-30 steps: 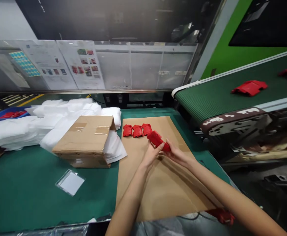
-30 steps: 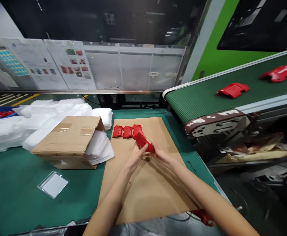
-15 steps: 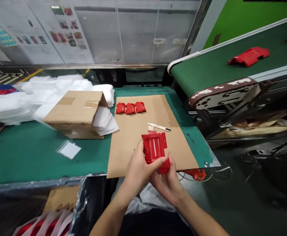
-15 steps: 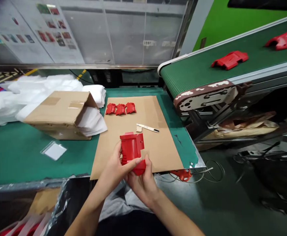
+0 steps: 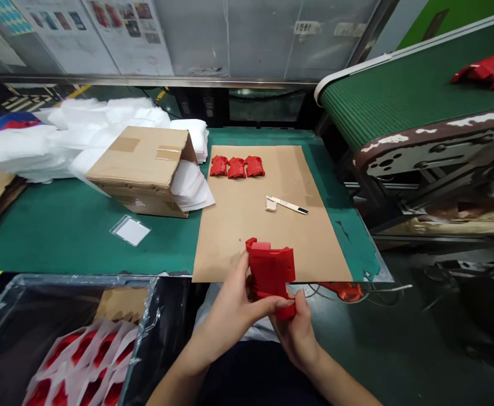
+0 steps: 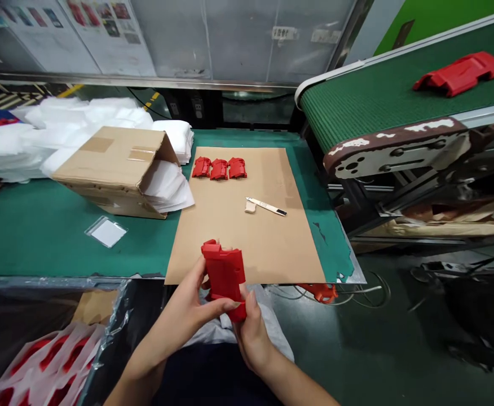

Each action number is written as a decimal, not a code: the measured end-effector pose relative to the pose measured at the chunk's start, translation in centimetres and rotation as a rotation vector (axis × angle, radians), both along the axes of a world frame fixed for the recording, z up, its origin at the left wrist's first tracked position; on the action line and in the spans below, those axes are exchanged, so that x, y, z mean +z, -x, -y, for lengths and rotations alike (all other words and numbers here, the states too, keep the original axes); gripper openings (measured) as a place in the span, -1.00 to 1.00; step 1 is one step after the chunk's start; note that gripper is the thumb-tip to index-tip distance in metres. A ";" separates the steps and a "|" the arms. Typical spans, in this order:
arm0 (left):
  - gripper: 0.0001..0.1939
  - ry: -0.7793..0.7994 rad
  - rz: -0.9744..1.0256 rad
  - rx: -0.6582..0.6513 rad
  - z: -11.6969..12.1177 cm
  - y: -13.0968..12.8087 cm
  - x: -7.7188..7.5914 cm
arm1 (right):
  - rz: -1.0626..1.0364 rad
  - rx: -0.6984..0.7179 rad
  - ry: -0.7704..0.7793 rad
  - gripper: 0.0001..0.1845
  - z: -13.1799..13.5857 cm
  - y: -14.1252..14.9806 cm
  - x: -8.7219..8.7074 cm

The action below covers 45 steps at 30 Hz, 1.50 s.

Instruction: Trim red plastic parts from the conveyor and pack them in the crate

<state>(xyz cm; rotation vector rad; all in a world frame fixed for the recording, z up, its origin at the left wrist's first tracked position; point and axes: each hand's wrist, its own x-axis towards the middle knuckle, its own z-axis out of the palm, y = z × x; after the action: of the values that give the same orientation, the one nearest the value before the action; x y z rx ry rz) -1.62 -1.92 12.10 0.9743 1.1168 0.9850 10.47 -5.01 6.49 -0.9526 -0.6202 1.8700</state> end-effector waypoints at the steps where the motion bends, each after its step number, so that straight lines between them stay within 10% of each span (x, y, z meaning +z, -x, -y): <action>1: -0.35 -0.011 0.035 0.020 0.0 0.1 -0.6 | 0.121 -0.027 -0.073 -0.17 -0.3 0.0 -0.4; 6: -0.28 0.045 0.262 0.176 0.2 -0.5 -4.6 | 0.748 -0.077 -0.612 -0.11 -1.8 0.1 -2.7; 11: -0.33 0.165 0.336 0.382 -0.1 -0.4 -7.5 | 1.109 0.216 -0.955 0.06 -5.3 -1.7 -3.4; 20: -0.41 0.489 0.698 0.285 -1.4 3.8 -8.1 | 1.609 0.104 -0.666 -0.70 -21.9 -7.4 -2.1; 24: -0.43 0.527 0.860 0.249 -1.0 4.4 -8.7 | 1.591 0.162 -0.653 -0.88 -24.9 -8.2 -3.4; 33: -0.68 0.333 0.702 0.366 -0.5 4.0 -6.9 | 1.317 0.098 -0.638 -0.42 -17.4 -5.7 -1.7; 39: -0.47 0.227 0.539 0.516 -0.7 2.3 -4.4 | 0.963 0.452 -1.034 -0.60 -7.6 -4.5 3.0; 45: -0.33 0.074 0.440 0.629 0.7 1.0 -3.3 | 1.204 0.382 -1.347 -0.46 -4.0 -4.4 5.0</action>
<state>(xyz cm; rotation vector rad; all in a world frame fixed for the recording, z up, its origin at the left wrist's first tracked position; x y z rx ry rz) -2.58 -2.60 8.80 0.3039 1.0854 1.5604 14.83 -0.97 11.46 -0.8730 -2.4457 0.5079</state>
